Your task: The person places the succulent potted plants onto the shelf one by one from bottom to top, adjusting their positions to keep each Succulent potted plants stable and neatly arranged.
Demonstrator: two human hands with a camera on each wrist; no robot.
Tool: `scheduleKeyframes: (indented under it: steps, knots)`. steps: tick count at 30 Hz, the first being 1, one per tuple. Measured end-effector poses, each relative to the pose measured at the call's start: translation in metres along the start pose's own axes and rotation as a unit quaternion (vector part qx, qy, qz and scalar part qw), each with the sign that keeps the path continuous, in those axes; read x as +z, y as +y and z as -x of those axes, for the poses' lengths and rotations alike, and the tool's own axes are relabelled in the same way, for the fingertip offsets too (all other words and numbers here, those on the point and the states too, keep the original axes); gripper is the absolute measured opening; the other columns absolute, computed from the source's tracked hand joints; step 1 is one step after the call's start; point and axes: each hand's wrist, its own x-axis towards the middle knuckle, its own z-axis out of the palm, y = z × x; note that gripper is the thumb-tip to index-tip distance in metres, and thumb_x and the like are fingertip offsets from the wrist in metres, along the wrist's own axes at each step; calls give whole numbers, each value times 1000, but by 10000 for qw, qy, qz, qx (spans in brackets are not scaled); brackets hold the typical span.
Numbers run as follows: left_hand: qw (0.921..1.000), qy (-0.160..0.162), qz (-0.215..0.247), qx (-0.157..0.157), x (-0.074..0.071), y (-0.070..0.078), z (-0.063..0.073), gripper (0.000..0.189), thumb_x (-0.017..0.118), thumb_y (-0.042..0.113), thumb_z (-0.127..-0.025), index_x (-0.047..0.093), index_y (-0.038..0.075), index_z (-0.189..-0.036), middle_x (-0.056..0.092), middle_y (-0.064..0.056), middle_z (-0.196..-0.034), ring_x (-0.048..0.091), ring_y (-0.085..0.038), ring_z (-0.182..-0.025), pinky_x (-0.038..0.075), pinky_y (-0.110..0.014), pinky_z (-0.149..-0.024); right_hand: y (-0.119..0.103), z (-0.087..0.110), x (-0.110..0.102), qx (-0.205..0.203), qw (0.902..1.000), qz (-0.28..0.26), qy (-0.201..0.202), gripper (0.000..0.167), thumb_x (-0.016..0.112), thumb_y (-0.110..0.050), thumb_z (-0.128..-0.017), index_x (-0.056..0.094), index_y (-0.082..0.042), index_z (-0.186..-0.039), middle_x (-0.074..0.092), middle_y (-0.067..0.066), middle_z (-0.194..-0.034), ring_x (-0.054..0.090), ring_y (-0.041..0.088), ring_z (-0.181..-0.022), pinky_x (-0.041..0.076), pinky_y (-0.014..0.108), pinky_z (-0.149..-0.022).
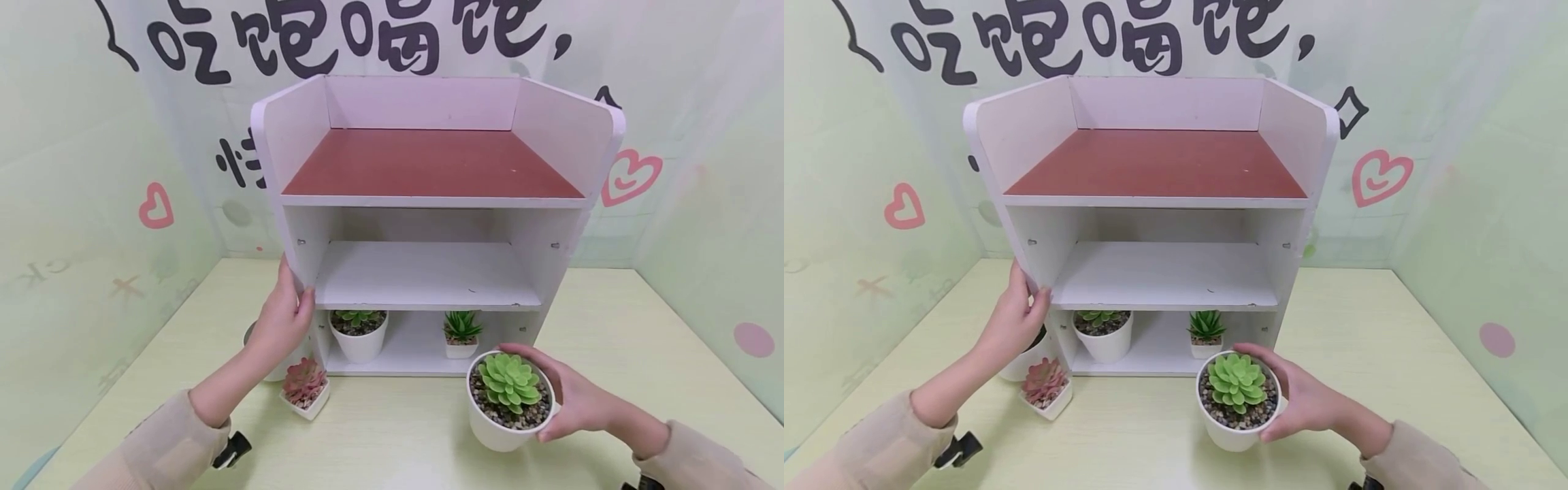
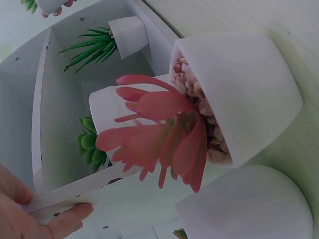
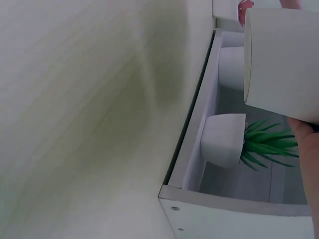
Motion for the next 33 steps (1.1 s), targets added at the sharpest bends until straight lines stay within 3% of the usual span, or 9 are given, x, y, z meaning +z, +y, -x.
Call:
scheduleKeyframes:
  steps: [6,10,16,22,27,33]
  knots:
    - [10000,3,-32,1,-1,1,0,64,40,-3,-91,4,1,-144,35,-30,-136,41,-44,-121,41,-57,-91,-8,-17,4,-332,9991,-19,-260,94,75,-9,-73,12,8,-141,37,6,-140,40,15,-126,39,31,-101]
    - [10000,-1,-41,12,0,1,0,64,40,-3,-91,4,1,-144,35,-31,-136,40,-45,-120,41,-57,-91,-14,-26,3,-345,9991,-18,-265,95,76,-10,-73,13,8,-141,38,5,-139,40,15,-126,38,31,-102]
    - [10000,4,-61,-7,-1,1,0,64,40,-2,-92,4,1,-144,35,-31,-136,41,-46,-119,43,-56,-89,-24,-38,0,-201,9997,-111,34,93,76,-16,-74,17,6,-141,38,3,-139,40,13,-126,35,28,-103]
    - [10000,0,-62,-9,0,1,0,64,40,-2,-92,4,1,-144,34,-31,-136,42,-46,-118,43,-56,-88,-37,-52,-6,-143,9991,-147,379,88,75,-19,-75,23,-5,-144,40,-1,-138,41,10,-124,36,25,-102]
    - [10000,-1,-64,16,0,0,0,65,40,-3,-92,3,1,-145,33,-30,-138,41,-46,-119,42,-57,-89,-49,-64,-10,-272,9978,-247,546,81,74,-20,-76,28,-11,-143,41,-1,-138,42,11,-123,39,24,-99]
    - [9999,38,-101,82,1,-2,1,65,40,-3,-91,3,1,-145,33,-30,-138,42,-46,-119,43,-57,-88,-61,-77,-11,-112,9945,-296,1003,79,76,-19,-74,33,-14,-140,43,-2,-135,45,10,-119,45,23,-93]
